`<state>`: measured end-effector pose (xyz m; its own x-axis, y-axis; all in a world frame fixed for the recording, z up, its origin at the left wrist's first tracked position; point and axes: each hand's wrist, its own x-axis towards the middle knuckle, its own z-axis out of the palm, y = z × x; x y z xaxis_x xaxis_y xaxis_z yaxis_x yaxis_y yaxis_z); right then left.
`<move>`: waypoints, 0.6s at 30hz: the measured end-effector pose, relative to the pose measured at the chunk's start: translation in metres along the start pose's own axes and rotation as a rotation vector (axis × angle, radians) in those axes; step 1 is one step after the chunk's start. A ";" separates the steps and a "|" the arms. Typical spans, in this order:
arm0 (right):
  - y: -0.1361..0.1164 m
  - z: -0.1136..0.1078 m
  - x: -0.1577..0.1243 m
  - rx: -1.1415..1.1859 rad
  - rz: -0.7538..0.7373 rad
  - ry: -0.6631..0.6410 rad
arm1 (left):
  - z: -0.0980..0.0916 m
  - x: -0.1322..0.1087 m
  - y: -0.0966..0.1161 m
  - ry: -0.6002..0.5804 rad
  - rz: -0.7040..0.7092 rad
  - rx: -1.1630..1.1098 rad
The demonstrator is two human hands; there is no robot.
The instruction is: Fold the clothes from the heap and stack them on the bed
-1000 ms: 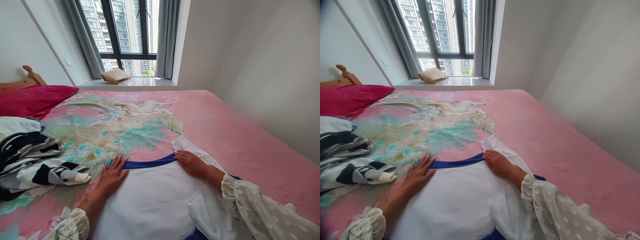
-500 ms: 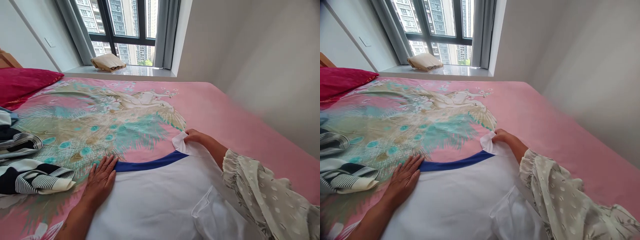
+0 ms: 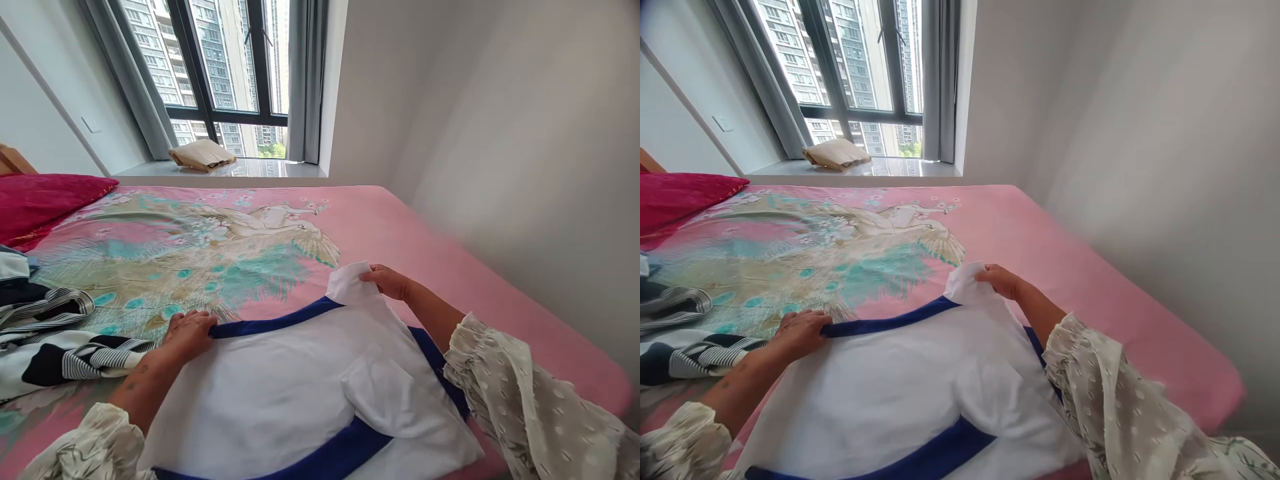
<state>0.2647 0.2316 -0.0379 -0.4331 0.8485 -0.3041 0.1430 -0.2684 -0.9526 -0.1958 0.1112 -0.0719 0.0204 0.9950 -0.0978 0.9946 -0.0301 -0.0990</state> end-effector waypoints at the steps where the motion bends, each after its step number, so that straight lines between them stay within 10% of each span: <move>1: -0.001 0.001 -0.011 0.015 -0.005 -0.002 | -0.004 -0.006 0.000 0.015 0.007 0.011; 18: 0.051 0.033 -0.152 -0.145 -0.110 -0.033 | 0.018 -0.147 0.015 0.262 0.145 -0.138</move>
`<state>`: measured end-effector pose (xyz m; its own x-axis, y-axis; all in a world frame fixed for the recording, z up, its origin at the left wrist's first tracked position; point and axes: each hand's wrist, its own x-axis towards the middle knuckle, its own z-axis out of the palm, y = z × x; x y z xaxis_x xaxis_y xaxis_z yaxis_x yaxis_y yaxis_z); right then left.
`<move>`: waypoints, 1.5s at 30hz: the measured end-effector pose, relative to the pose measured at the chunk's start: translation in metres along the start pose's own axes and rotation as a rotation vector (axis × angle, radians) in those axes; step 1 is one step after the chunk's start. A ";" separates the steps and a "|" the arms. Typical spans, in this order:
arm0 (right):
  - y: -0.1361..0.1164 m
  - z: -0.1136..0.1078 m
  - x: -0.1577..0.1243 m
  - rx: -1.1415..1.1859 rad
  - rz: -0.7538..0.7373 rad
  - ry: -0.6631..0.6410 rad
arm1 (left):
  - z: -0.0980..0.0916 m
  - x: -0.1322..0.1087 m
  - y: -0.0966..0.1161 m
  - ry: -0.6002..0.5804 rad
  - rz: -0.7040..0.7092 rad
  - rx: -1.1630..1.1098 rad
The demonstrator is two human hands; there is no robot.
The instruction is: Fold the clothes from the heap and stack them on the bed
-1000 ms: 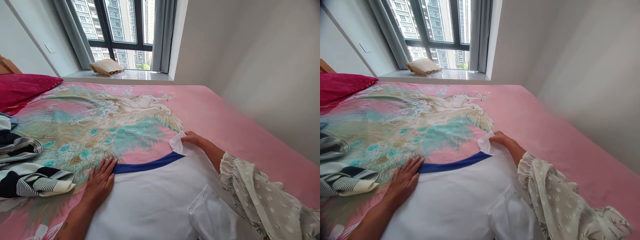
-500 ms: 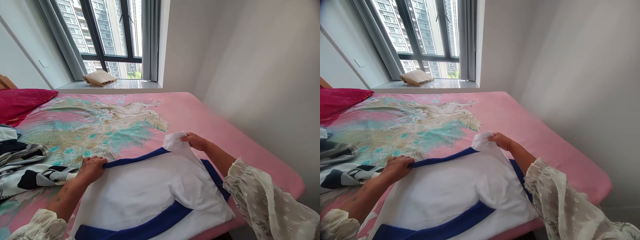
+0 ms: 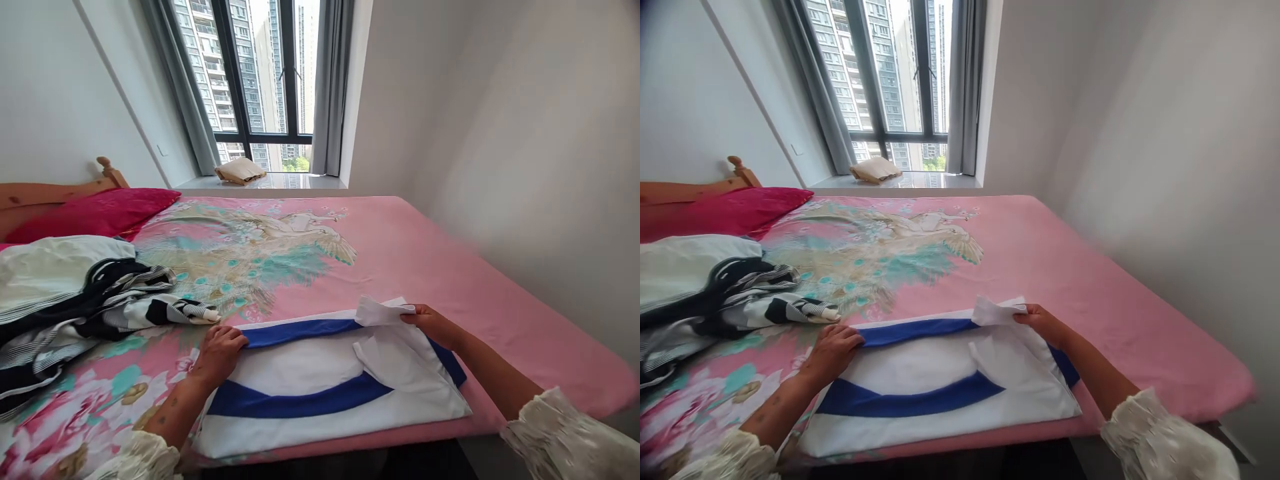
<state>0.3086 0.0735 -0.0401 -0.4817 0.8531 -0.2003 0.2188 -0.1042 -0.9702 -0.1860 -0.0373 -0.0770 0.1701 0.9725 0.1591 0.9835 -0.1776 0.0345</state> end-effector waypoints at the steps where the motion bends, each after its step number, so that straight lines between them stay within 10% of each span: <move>1: 0.004 0.003 -0.005 -0.022 -0.003 -0.028 | 0.001 -0.005 0.001 0.006 0.008 -0.011; 11: 0.036 0.019 -0.057 -0.766 0.002 -0.179 | 0.006 -0.062 -0.023 0.065 -0.158 0.071; 21: 0.012 0.069 -0.030 -0.740 -0.232 0.239 | 0.012 -0.061 0.020 0.200 -0.206 -0.060; 28: 0.010 0.169 -0.033 -0.652 -0.339 0.033 | 0.011 -0.080 0.005 0.073 -0.317 -0.163; 35: 0.002 0.272 0.022 -0.852 -0.411 -0.071 | 0.012 -0.058 0.007 0.117 -0.231 -0.067; 45: 0.015 0.181 0.025 -1.428 -0.081 0.261 | 0.029 -0.051 -0.009 0.095 -0.080 -0.045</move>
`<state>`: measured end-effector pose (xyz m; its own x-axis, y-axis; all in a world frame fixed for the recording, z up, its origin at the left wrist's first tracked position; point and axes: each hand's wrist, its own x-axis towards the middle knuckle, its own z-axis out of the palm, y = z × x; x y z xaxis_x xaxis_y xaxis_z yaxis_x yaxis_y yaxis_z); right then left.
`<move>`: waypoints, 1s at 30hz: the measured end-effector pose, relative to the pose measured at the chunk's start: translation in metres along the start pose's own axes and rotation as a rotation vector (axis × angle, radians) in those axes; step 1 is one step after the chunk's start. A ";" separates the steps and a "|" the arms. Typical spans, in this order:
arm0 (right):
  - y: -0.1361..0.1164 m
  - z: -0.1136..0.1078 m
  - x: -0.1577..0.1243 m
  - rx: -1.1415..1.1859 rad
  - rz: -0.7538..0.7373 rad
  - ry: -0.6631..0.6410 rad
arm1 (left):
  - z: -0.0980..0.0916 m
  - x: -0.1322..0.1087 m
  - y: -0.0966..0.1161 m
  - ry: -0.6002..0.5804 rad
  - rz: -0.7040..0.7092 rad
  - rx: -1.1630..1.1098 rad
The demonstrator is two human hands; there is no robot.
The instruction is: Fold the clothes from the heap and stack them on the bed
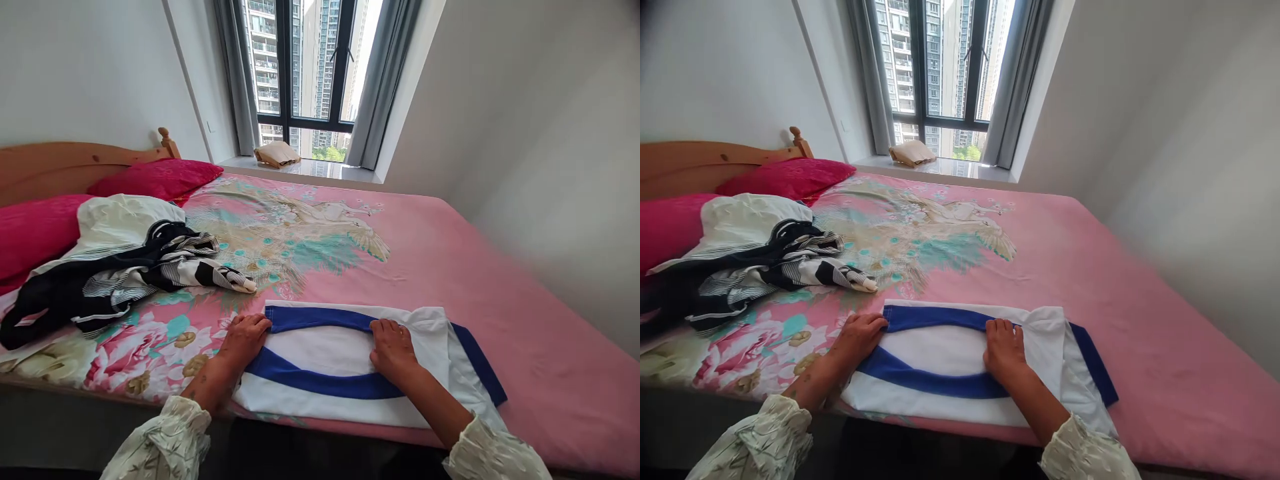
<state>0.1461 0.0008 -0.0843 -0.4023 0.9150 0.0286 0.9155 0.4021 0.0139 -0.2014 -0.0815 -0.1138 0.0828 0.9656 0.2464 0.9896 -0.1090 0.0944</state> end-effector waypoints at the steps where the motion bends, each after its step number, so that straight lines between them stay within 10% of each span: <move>1: 0.008 0.002 0.001 -0.039 0.040 -0.020 | 0.001 0.001 0.000 0.005 -0.005 0.006; 19: 0.036 -0.011 -0.008 -0.051 -0.031 -0.034 | -0.027 -0.020 0.015 -0.056 0.028 0.029; 26: 0.021 -0.011 -0.025 0.227 -0.168 0.292 | -0.031 -0.024 0.022 0.097 -0.103 -0.045; 30: 0.029 -0.015 -0.044 0.477 -0.106 0.422 | -0.022 -0.030 0.039 -0.012 -0.012 -0.066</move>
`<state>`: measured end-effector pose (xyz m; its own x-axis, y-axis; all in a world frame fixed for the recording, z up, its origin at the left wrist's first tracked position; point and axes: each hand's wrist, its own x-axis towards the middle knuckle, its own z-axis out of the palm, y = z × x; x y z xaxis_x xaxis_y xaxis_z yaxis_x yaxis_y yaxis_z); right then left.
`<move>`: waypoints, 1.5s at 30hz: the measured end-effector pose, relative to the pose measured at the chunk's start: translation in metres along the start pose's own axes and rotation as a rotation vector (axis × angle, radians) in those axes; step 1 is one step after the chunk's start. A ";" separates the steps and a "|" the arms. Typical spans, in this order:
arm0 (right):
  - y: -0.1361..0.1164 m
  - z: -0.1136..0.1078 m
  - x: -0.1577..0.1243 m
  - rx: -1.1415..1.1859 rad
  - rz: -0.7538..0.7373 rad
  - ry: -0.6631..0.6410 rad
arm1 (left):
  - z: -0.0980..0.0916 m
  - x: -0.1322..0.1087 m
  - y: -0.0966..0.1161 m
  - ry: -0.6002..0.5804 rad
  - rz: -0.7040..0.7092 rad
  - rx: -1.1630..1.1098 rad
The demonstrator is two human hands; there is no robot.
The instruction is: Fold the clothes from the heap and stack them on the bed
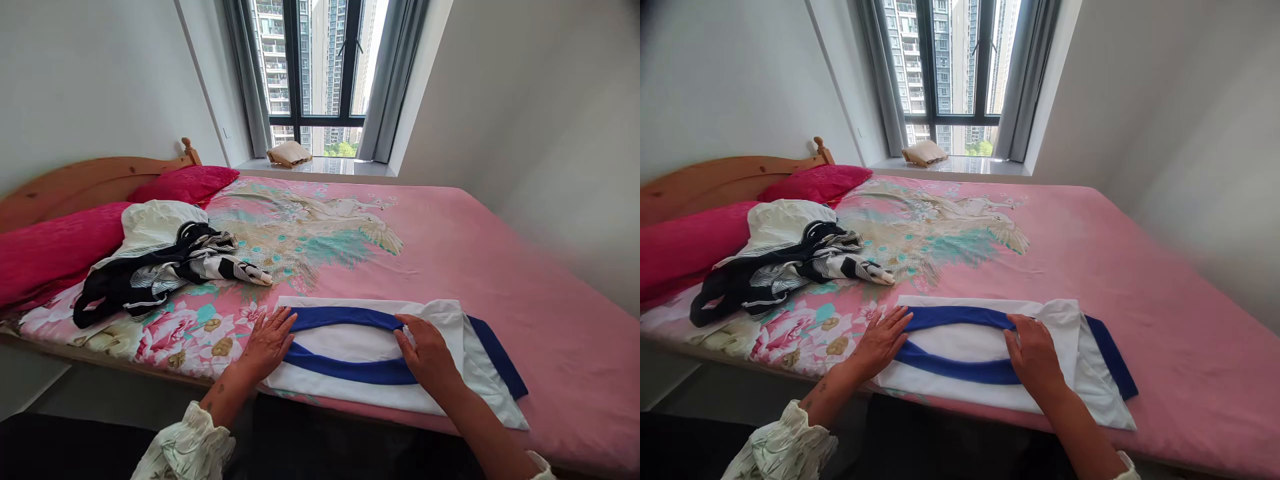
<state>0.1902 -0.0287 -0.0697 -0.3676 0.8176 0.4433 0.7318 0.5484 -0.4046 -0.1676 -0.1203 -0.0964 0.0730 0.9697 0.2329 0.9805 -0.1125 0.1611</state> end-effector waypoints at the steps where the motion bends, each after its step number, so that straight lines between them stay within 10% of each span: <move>1: 0.004 -0.006 -0.007 0.044 0.036 0.024 | 0.002 -0.005 -0.002 -0.021 -0.029 -0.010; 11: 0.042 -0.030 -0.107 0.226 0.561 -0.079 | -0.021 -0.072 -0.019 -0.025 -0.273 -0.126; 18: 0.027 -0.020 -0.129 0.325 0.487 -0.144 | -0.017 -0.075 0.001 -0.031 -0.499 0.014; 24: 0.021 -0.016 -0.144 0.334 0.491 -0.174 | -0.007 -0.088 0.024 0.258 -0.358 0.074; 28: 0.010 -0.005 -0.152 0.367 0.364 -0.144 | 0.011 -0.082 0.053 0.073 -0.093 0.117; 31: 0.006 -0.008 -0.152 0.347 0.291 -0.102 | 0.025 -0.076 0.059 -0.059 -0.190 0.143; 37: 0.037 -0.035 -0.133 0.162 0.307 0.059 | 0.031 -0.043 0.057 0.043 -0.249 0.117; 45: 0.082 -0.034 -0.103 -0.123 0.292 0.037 | 0.044 0.033 0.205 0.076 0.380 -0.170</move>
<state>0.3078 -0.0738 -0.1212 -0.1124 0.9289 0.3528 0.8682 0.2645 -0.4199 0.0436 -0.1020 -0.0976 0.4037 0.8343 0.3755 0.8419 -0.4994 0.2045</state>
